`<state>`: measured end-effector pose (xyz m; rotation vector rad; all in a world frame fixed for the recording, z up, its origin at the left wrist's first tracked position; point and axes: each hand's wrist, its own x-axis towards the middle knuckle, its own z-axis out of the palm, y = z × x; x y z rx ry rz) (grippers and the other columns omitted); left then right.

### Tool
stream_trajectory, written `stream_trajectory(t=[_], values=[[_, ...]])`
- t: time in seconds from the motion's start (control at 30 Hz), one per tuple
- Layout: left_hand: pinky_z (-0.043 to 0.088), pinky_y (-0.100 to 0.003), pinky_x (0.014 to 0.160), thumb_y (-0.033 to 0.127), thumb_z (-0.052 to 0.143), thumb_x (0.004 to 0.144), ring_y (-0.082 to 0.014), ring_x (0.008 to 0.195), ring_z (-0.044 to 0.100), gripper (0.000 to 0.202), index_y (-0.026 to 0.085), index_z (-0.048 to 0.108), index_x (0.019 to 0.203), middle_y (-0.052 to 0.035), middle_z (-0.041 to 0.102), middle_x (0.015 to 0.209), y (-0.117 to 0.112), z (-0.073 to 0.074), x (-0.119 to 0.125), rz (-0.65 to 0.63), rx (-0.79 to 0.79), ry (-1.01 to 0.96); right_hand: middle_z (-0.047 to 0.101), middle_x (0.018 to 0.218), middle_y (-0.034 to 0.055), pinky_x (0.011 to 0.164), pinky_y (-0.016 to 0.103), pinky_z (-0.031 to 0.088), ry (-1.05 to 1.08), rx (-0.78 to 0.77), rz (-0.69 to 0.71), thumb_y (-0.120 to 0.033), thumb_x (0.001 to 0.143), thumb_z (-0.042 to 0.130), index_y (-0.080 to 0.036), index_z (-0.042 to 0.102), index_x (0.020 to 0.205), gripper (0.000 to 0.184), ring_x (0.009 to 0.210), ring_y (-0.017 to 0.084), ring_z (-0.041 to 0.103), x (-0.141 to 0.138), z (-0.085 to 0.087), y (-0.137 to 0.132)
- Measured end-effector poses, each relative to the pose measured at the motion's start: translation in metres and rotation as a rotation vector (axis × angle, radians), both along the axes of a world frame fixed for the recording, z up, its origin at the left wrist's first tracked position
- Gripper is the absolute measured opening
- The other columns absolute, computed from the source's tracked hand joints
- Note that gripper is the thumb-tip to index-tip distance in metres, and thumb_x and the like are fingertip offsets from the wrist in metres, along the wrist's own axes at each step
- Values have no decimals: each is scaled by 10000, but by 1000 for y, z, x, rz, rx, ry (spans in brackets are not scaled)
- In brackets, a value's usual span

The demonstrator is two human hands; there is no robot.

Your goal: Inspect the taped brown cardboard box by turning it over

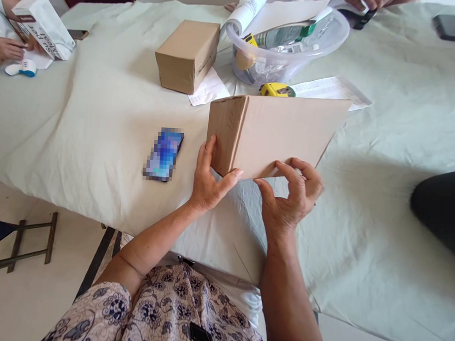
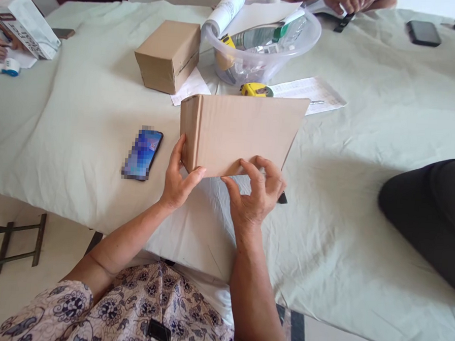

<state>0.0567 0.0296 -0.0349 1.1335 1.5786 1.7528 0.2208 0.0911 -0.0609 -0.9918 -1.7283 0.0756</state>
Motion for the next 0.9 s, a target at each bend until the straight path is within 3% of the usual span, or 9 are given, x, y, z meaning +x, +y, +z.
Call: stream_trajectory(t=[0.1,0.2,0.3,0.37,0.57,0.73,0.9], values=[[341,-476,1260,606,697,864,-335,1525,405,743,318,489,1516,-66,460,1621,3,3,-11,4,32,-80,653,1242,120,1021,591,493,88,20,-111,-518,825,811,-258,763,1106,386,1177,341,615,8,4,6],[337,-479,1269,634,644,891,-330,1527,415,686,301,543,1482,-59,516,1593,5,8,-22,-22,43,-160,637,1304,104,1051,576,494,271,-65,-143,-522,810,819,-284,729,1171,442,1244,332,601,13,8,10],[333,-494,1278,658,604,909,-328,1527,424,665,291,572,1462,-61,544,1573,6,12,-27,-66,0,-206,665,1186,77,911,485,575,512,-262,-44,-566,841,752,-276,653,1259,518,1068,265,677,11,8,11],[296,-498,1301,680,545,938,-316,1552,391,654,293,573,1464,-57,525,1592,6,14,-28,-65,-28,-203,671,1045,51,815,423,584,600,-339,-1,-583,845,720,-236,659,1209,507,908,219,682,7,6,11],[283,-456,1311,747,516,932,-294,1572,364,784,273,452,1552,-84,452,1649,2,16,-26,25,41,-49,680,1005,49,832,412,527,555,-366,-73,-603,877,642,-196,702,1085,461,886,216,650,2,10,2],[352,-497,1274,706,582,923,-316,1492,485,751,235,510,1504,-121,594,1522,0,19,-22,51,17,-24,651,912,31,844,401,484,537,-349,-164,-620,909,559,-198,665,961,438,886,225,611,3,19,-4],[409,-489,1243,696,575,933,-308,1464,521,743,234,508,1510,-114,650,1445,1,17,-21,62,10,-45,636,903,23,853,403,478,551,-395,-122,-579,900,572,-190,663,980,408,882,221,604,4,16,-3]])
